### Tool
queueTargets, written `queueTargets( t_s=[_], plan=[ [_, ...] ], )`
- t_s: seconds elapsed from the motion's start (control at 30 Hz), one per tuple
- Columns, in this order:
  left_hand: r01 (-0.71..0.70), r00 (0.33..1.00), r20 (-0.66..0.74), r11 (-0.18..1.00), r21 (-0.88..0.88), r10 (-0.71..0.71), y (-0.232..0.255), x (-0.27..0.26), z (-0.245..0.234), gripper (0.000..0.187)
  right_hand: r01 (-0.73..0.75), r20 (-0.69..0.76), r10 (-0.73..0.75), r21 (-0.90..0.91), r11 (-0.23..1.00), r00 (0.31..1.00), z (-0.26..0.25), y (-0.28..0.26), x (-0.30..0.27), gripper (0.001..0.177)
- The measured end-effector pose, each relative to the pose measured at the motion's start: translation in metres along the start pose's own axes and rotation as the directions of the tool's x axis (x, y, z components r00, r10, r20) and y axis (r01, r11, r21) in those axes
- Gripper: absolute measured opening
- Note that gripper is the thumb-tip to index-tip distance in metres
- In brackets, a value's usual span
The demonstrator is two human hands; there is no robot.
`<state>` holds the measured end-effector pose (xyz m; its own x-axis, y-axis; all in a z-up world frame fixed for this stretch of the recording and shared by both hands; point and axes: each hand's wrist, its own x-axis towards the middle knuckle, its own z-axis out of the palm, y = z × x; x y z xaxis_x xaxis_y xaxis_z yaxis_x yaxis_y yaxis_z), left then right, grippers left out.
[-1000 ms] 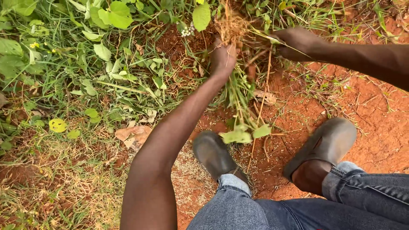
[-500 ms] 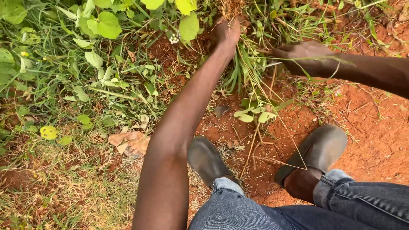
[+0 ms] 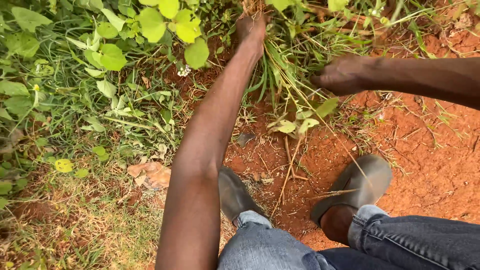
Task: The person pulls plants and weeds from the soil by hand and with small scissors.
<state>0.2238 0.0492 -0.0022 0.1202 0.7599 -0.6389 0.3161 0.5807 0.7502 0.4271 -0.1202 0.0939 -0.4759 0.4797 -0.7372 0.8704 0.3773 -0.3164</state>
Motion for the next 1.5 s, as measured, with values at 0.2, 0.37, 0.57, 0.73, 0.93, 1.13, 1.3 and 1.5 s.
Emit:
queueTargets(
  t_s=[0.2, 0.37, 0.57, 0.73, 0.93, 1.13, 1.3, 1.5],
  plan=[
    [-0.147, 0.982, 0.131, 0.987, 0.064, 0.138, -0.004, -0.026, -0.034, 0.039, 0.289, -0.018, -0.288, 0.084, 0.954, 0.957, 0.044, 0.021, 0.057, 0.009],
    [-0.253, 0.952, 0.197, 0.964, 0.083, 0.233, -0.049, -0.040, -0.064, 0.055, 0.295, 0.111, -0.273, -0.344, 0.891, 0.956, 0.028, -0.003, 0.067, 0.014],
    [-0.125, 0.959, 0.282, 0.845, 0.520, -0.032, -0.057, -0.116, -0.028, 0.069, 0.198, 0.116, -0.168, -0.350, 0.916, 0.979, 0.062, 0.007, 0.084, 0.013],
    [-0.727, 0.672, 0.445, 0.409, 0.551, 0.592, -0.100, -0.068, -0.008, 0.077, 0.179, 0.156, -0.149, -0.203, 0.963, 0.976, 0.071, 0.013, 0.058, 0.012],
    [-0.487, 0.830, 0.095, 0.630, 0.605, 0.550, -0.029, -0.063, 0.003, 0.037, 0.081, 0.029, -0.078, -0.164, 0.983, 0.997, 0.015, -0.018, -0.015, 0.011],
    [-0.365, 0.899, 0.046, 0.687, 0.629, 0.435, -0.051, -0.015, 0.010, 0.019, 0.069, 0.050, -0.059, -0.225, 0.972, 0.997, 0.011, -0.021, -0.005, 0.015],
    [-0.454, 0.733, 0.141, 0.325, 0.830, 0.665, -0.086, 0.026, 0.019, 0.019, 0.083, 0.128, -0.053, -0.243, 0.967, 0.990, 0.005, -0.030, 0.008, 0.012],
    [-0.216, 0.976, 0.106, 0.780, 0.587, 0.190, -0.039, -0.017, 0.000, 0.024, 0.026, 0.127, -0.006, -0.163, 0.986, 0.992, -0.005, -0.036, 0.011, 0.023]
  ],
)
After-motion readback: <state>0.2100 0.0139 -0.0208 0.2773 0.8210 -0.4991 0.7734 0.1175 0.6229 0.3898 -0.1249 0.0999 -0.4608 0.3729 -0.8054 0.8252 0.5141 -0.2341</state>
